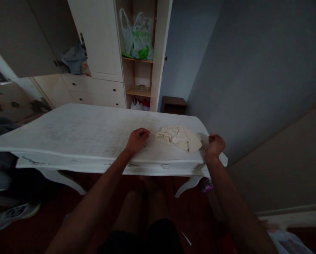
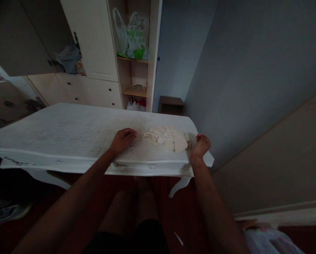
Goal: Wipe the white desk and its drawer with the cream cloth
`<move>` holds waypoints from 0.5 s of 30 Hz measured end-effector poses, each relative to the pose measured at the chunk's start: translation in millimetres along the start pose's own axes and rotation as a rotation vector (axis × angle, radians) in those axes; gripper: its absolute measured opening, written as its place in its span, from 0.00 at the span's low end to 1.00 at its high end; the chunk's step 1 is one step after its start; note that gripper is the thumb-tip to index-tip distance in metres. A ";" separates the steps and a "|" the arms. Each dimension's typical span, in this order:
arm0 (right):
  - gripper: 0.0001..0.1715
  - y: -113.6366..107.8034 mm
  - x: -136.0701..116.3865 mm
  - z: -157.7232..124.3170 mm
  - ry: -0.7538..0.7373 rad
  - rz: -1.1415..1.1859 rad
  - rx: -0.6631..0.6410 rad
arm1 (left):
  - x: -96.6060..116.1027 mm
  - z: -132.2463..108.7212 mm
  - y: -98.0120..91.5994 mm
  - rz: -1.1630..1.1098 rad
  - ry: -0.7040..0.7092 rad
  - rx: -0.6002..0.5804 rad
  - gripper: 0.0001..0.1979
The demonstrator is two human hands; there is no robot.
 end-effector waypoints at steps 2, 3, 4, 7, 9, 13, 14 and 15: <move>0.14 2.6 2.3 -1.3 0.025 0.008 0.014 | 3.3 0.0 3.9 0.062 0.028 -0.027 0.13; 0.13 6.2 -1.3 -4.1 0.011 -0.004 0.000 | 5.2 0.0 7.2 0.099 0.046 -0.049 0.12; 0.13 12.2 -8.2 -7.9 -0.029 -0.035 -0.045 | 6.6 0.0 10.2 0.131 0.059 -0.067 0.12; 0.16 32.6 -35.5 -23.7 -0.227 -0.205 -0.227 | 7.9 0.8 13.4 0.174 0.077 -0.063 0.12; 0.18 41.2 -47.6 -33.4 -0.314 -0.270 -0.324 | 7.7 1.4 13.2 0.156 0.078 -0.055 0.12; 0.25 59.5 -60.4 -54.6 -0.417 -0.211 -0.650 | 10.6 0.5 11.3 0.103 0.079 -0.042 0.12; 0.26 64.1 -63.9 -62.2 -0.467 -0.203 -0.746 | 13.2 -0.5 9.9 0.110 0.091 -0.024 0.13; 0.28 67.8 -67.4 -70.1 -0.528 -0.208 -0.831 | 16.9 -1.8 7.9 0.130 0.113 0.003 0.14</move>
Point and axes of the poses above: each hand's wrist, its own z-axis towards the middle knuckle, its own y-axis out of the palm, x = y × z, the point moved 8 cm from there along z, towards the middle knuckle, and after that the axes turned 10 degrees about -z, right-handed, at the moved point
